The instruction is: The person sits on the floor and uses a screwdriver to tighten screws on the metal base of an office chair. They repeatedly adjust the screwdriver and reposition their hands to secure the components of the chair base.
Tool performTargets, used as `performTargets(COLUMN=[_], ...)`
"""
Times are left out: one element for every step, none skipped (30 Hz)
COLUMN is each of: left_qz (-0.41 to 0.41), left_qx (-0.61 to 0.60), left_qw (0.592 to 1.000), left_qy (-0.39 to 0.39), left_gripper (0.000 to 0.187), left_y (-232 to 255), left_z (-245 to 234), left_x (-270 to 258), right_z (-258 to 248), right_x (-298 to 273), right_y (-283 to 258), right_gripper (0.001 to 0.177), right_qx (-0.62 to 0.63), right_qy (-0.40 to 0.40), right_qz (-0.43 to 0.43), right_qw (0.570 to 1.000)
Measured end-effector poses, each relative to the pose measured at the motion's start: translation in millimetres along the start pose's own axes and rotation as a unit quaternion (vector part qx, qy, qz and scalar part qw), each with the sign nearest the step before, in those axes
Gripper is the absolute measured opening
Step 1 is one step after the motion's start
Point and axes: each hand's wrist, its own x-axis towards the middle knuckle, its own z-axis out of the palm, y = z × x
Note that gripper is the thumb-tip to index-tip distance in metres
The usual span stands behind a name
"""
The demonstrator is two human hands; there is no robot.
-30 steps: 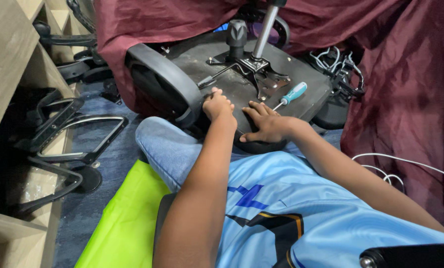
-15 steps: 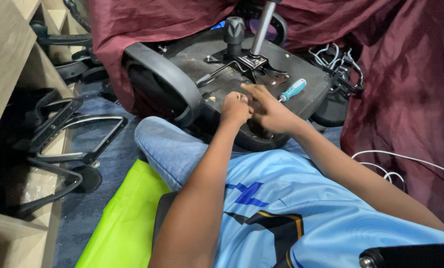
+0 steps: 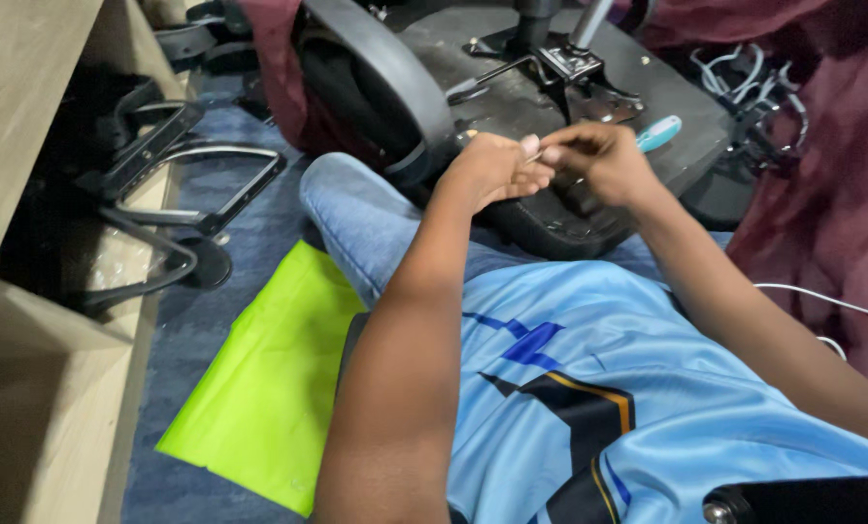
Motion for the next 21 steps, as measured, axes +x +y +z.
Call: performTargets(left_qz=[-0.006,-0.011,-0.011,-0.012,-0.014,-0.012,-0.011,-0.009,-0.016,-0.021,-0.026,-0.024,-0.023,-0.021,-0.022,-0.023,-0.025,-0.019,-0.012,-0.004,-0.003], left_qx=[0.012,0.024,0.100,0.178,0.254,0.311,0.367,0.420,0.432,0.445,0.458,0.457,0.456,0.454,0.450,0.445,0.440,0.430,0.421,0.413,0.410], left_qw=[0.999,0.996,0.985,0.966,0.938,0.913,0.883,0.850,0.845,0.839,0.832,0.832,0.832,0.831,0.831,0.832,0.834,0.837,0.841,0.844,0.843], left_qy=[0.043,0.085,0.138,0.187,0.235,0.265,0.293,0.318,0.314,0.313,0.311,0.314,0.316,0.320,0.326,0.330,0.334,0.337,0.341,0.343,0.349], left_gripper=[0.032,0.033,0.028,0.027,0.030,0.030,0.031,0.031,0.033,0.035,0.037,0.038,0.039,0.040,0.037,0.034,0.032,0.032,0.031,0.031,0.032], left_y=[11.5,18.0,22.3,30.1,36.3,41.1,44.5,45.9,45.2,44.2,42.2,41.1,39.7,40.0,41.0,39.1,37.2,35.9,35.2,36.7,38.5], left_z=[2.6,4.5,4.3,1.7,0.8,4.2,7.8,12.7,17.3,19.4,20.8,20.6,19.6,17.2,13.8,12.6,10.7,8.4,5.9,5.0,4.5], left_x=[-5.3,-15.1,-27.7,-39.3,-50.6,-58.9,-65.9,-70.7,-75.4,-80.5,-85.3,-88.4,-91.5,-94.2,-96.1,-97.1,-97.7,-97.7,-98.0,-98.2,-98.4], right_z=[-3.7,-7.5,-10.8,-12.3,-11.6,-10.3,-7.0,-1.9,6.2,15.8,26.2,37.0,45.7,52.7,59.1,62.1,64.7,66.5,68.1,67.9,68.4], right_x=[3.5,6.1,9.0,13.0,16.6,21.3,25.9,32.4,40.7,49.6,54.8,61.7,67.6,71.9,74.3,74.1,74.8,75.2,76.4,77.2,77.1], right_y=[4.4,9.5,14.0,17.4,20.2,22.2,24.1,25.7,27.1,27.5,28.3,28.0,26.4,23.6,20.8,19.5,17.9,16.0,13.4,9.1,5.5], right_gripper=[0.020,0.019,0.019,0.018,0.018,0.018,0.018,0.019,0.021,0.022,0.019,0.016,0.013,0.013,0.012,0.012,0.012,0.013,0.014,0.014,0.015], right_qx=[0.000,-0.011,-0.022,-0.032,-0.037,-0.043,-0.049,-0.035,-0.021,-0.005,0.015,0.035,0.054,0.006,-0.042,-0.091,-0.098,-0.107,-0.115,-0.148,-0.180], right_qy=[0.025,0.047,0.068,0.093,0.089,0.085,0.081,0.070,0.058,0.046,0.039,0.032,0.025,0.034,0.043,0.053,0.044,0.036,0.028,0.019,0.010], right_qz=[0.015,0.003,-0.010,-0.023,-0.022,-0.024,-0.026,-0.041,-0.055,-0.072,-0.072,-0.075,-0.078,-0.073,-0.068,-0.061,-0.076,-0.090,-0.104,-0.154,-0.204], right_qw=[1.000,0.999,0.997,0.995,0.995,0.995,0.995,0.996,0.997,0.996,0.997,0.996,0.995,0.997,0.996,0.993,0.991,0.990,0.987,0.977,0.962])
